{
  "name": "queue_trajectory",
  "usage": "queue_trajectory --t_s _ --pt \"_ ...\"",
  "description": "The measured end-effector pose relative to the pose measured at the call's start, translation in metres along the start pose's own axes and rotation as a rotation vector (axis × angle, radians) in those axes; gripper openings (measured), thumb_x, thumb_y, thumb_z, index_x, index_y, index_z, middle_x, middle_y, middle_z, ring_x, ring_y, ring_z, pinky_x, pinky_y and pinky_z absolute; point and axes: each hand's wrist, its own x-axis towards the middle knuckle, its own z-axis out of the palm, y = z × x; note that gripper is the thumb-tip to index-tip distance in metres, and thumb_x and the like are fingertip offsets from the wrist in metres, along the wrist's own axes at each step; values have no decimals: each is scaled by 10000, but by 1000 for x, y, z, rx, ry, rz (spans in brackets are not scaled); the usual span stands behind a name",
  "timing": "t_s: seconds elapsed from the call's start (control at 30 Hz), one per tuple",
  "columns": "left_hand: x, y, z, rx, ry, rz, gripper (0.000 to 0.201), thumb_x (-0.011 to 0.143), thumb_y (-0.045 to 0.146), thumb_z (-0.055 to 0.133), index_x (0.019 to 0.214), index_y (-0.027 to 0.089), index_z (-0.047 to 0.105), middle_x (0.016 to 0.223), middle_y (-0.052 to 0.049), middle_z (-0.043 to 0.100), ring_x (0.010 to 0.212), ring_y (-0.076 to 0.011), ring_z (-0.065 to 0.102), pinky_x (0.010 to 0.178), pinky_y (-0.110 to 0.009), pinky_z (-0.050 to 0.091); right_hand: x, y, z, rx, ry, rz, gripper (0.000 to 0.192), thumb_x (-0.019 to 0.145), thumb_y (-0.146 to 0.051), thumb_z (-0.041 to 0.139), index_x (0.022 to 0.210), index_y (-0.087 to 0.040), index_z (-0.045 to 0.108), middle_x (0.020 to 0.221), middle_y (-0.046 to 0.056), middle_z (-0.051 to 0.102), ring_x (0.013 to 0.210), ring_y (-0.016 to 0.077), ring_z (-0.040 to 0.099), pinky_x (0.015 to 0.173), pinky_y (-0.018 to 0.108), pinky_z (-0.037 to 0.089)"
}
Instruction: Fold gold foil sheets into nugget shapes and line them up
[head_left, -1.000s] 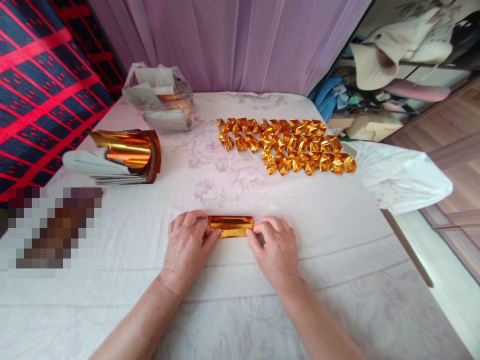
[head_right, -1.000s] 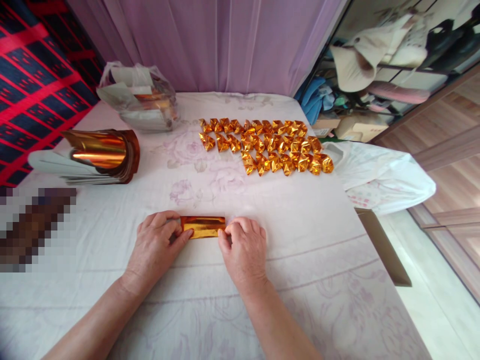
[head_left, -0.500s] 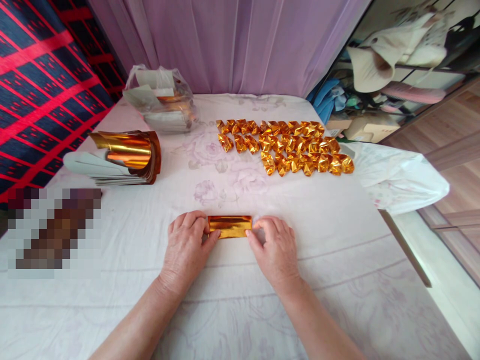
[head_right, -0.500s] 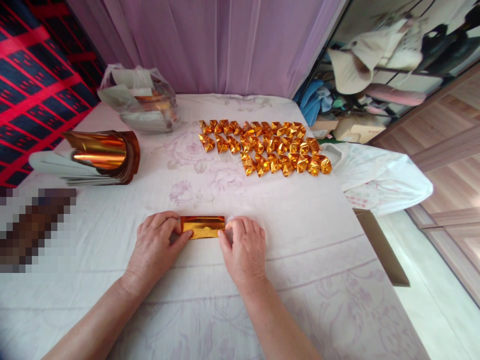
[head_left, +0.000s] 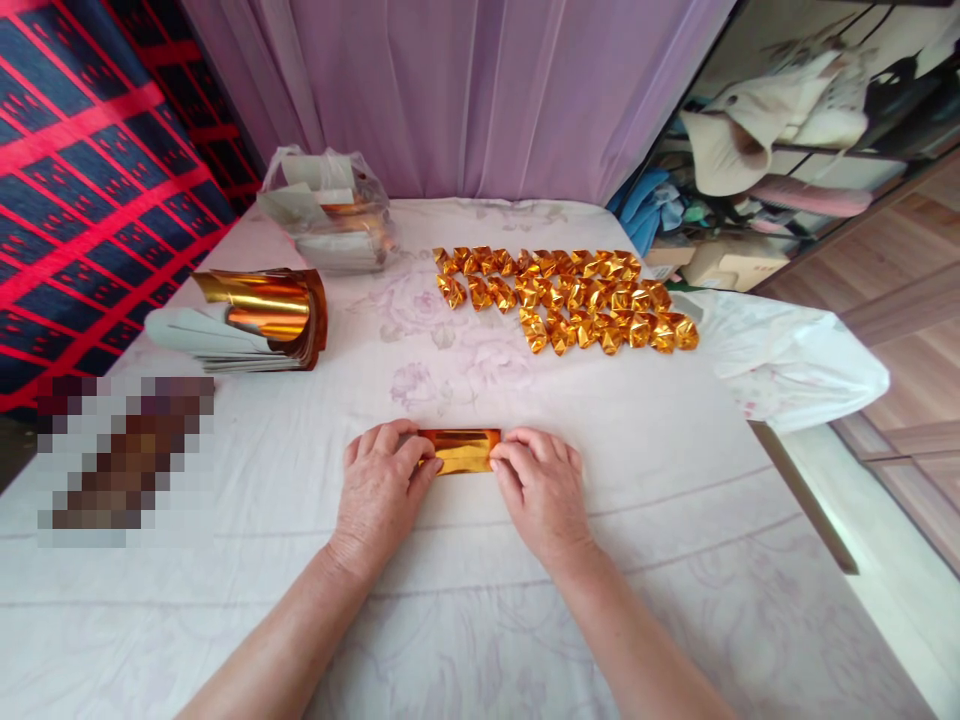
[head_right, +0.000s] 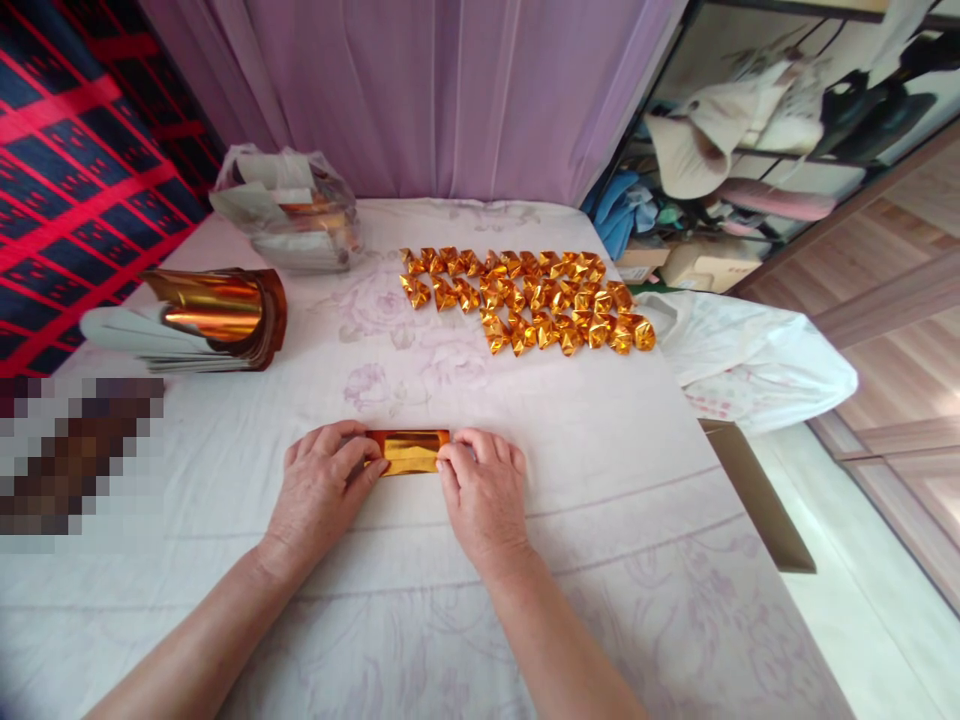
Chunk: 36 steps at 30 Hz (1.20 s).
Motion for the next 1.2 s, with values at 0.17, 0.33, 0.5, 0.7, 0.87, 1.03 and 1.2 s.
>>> queue_trajectory --t_s 0.17,0.33,0.5,0.7,0.87,1.03,1.2 --pt "1 -1 0 -10 4 4 104 912 286 588 899 240 681 1123 -68 634 1034 -263 572 886 -449 414 0 -1 0 -41 2 -25 108 911 -194 586 886 -250 675 1013 21 659 946 182 555 844 342 338" --pt "2 -4 0 -22 0 16 107 906 277 597 886 240 695 1123 -58 645 1043 -260 578 883 -437 420 0 -5 -1 -103 7 -84 165 901 -145 579 962 -251 690 1062 36 655 970 192 543 839 343 355" --pt "3 -13 2 -80 1 52 145 908 253 573 888 250 717 1122 -55 656 1052 -251 584 888 -427 425 -1 -2 4 -129 -25 -210 235 885 -69 557 896 -240 717 950 31 670 844 175 544 763 309 405" --pt "4 -20 1 -115 2 72 176 893 220 571 906 261 741 1122 -57 671 1041 -255 600 887 -434 442 -4 0 4 -158 -61 -347 297 888 -51 548 1054 -236 711 974 35 700 870 176 582 802 308 462" --pt "3 -18 2 -102 15 80 188 901 222 559 912 258 743 1108 -62 677 1031 -256 606 886 -441 451 -5 -7 -3 -281 -129 -415 354 872 -76 601 1190 -214 670 986 70 685 836 193 588 742 328 461" --pt "1 -20 3 -92 63 127 196 915 221 546 915 237 741 1116 -80 658 1027 -257 600 884 -433 465 -4 -13 -4 -422 -230 -396 369 885 -120 594 1212 -284 641 1002 56 673 844 202 583 726 336 458" --pt "-14 -13 -4 22 135 199 246 923 188 510 1059 206 714 1130 -115 628 1004 -280 569 864 -453 469 -7 -17 -1 -418 -225 -357 385 876 -118 603 1227 -272 630 995 72 654 865 219 567 722 364 445"
